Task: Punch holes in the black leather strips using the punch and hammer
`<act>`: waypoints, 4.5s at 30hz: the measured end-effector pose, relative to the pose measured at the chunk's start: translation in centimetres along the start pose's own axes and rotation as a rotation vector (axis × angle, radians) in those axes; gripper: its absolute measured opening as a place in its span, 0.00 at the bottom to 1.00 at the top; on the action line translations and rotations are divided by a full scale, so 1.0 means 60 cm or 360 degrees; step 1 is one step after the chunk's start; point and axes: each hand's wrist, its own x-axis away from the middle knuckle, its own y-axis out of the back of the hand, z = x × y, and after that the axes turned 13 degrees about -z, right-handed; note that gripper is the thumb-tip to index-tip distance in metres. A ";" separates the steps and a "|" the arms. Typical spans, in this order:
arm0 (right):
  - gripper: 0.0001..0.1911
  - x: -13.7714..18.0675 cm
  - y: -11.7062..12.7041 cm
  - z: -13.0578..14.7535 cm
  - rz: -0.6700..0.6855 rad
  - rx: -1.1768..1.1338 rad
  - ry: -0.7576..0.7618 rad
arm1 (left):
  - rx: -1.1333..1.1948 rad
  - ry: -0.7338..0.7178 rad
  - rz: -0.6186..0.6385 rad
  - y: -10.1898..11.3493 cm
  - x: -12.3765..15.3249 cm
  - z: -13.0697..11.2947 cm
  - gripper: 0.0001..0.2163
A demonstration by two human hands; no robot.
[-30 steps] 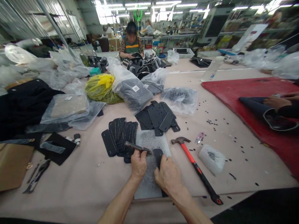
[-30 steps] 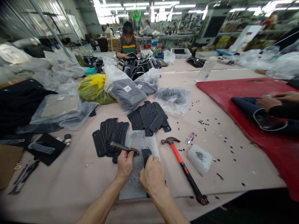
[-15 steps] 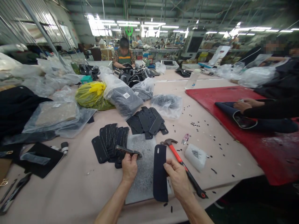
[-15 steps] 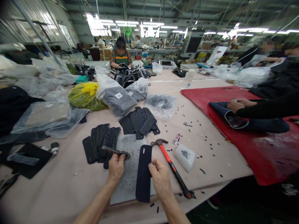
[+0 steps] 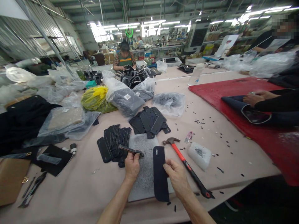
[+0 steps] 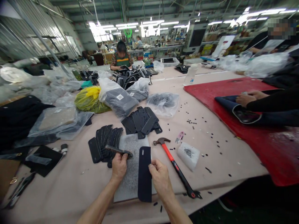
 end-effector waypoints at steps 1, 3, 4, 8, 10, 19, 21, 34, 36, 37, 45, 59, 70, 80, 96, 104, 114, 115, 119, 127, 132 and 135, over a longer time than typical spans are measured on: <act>0.11 -0.002 0.001 -0.005 0.0003 -0.0004 -0.0011 | 0.0002 -0.0004 0.0000 0.000 0.000 0.002 0.10; 0.11 -0.006 0.002 -0.015 0.0006 -0.0007 -0.0031 | 0.0015 -0.0010 0.0010 -0.001 0.000 0.005 0.10; 0.10 -0.008 0.003 -0.020 0.0014 -0.0007 -0.0041 | 0.0020 -0.0010 0.0015 -0.002 0.000 0.007 0.10; 0.11 -0.015 0.004 -0.033 0.0041 0.0009 -0.0060 | 0.0035 0.0004 0.0023 -0.002 0.001 0.002 0.10; 0.10 -0.017 0.004 -0.037 0.0050 0.0054 -0.0050 | 0.0040 -0.0003 0.0012 -0.001 0.001 -0.005 0.10; 0.09 -0.031 0.000 -0.020 0.0050 0.0768 0.0350 | 0.0091 -0.0010 -0.0005 0.002 0.002 -0.019 0.08; 0.08 -0.039 0.000 -0.009 0.0040 0.0852 0.0372 | 0.0107 -0.0008 -0.0006 0.002 0.003 -0.019 0.08; 0.10 -0.058 0.008 -0.021 0.0141 0.0961 0.0303 | 0.0157 0.0036 -0.0006 0.004 0.003 -0.019 0.06; 0.11 -0.056 0.005 -0.026 0.0148 0.0972 0.0300 | 0.0162 0.0038 -0.0002 0.005 0.002 -0.021 0.06; 0.11 -0.055 0.004 -0.029 0.0147 0.0985 0.0306 | 0.0166 0.0038 -0.0001 0.006 0.002 -0.021 0.06; 0.09 -0.060 -0.026 0.010 -0.0184 0.1501 0.0696 | 0.0166 0.0027 -0.0005 0.004 0.002 -0.016 0.06; 0.28 -0.026 0.030 -0.071 0.0195 0.1526 0.1228 | 0.0131 0.0049 0.0032 0.002 0.001 -0.016 0.06; 0.24 -0.024 -0.063 -0.065 -0.0127 0.1819 0.1174 | 0.0144 -0.0086 0.0190 0.008 0.003 -0.025 0.07; 0.18 -0.015 -0.052 -0.076 -0.0137 0.1591 0.1174 | 0.0107 -0.0203 0.0445 0.009 0.014 -0.032 0.09; 0.18 -0.024 -0.052 -0.074 -0.0152 0.1526 0.1103 | 0.0080 -0.0233 0.0528 0.012 0.023 -0.027 0.10; 0.19 -0.025 -0.052 -0.071 -0.0138 0.1511 0.1081 | 0.0059 -0.0247 0.0524 0.009 0.025 -0.027 0.10; 0.19 -0.026 -0.054 -0.075 -0.0145 0.1493 0.1084 | -0.0132 -0.0557 0.0518 0.000 0.029 -0.020 0.11; 0.19 -0.026 -0.055 -0.076 -0.0145 0.1490 0.1079 | -0.0175 -0.0586 0.0516 -0.002 0.030 -0.020 0.11; 0.20 -0.029 -0.044 -0.073 -0.0070 0.1458 0.1107 | -0.0266 -0.0657 0.0546 -0.006 0.034 -0.022 0.12; 0.20 -0.071 0.088 -0.051 -0.0415 0.1929 0.1008 | -0.0251 -0.0717 0.0552 -0.006 0.035 -0.016 0.12; 0.07 -0.100 0.124 -0.057 -0.0284 0.1619 0.0473 | -0.0313 -0.0752 0.0557 -0.002 0.036 -0.026 0.08; 0.02 -0.107 0.116 -0.044 -0.0071 0.1010 -0.0163 | -0.0339 -0.0775 0.0556 0.002 0.035 -0.039 0.06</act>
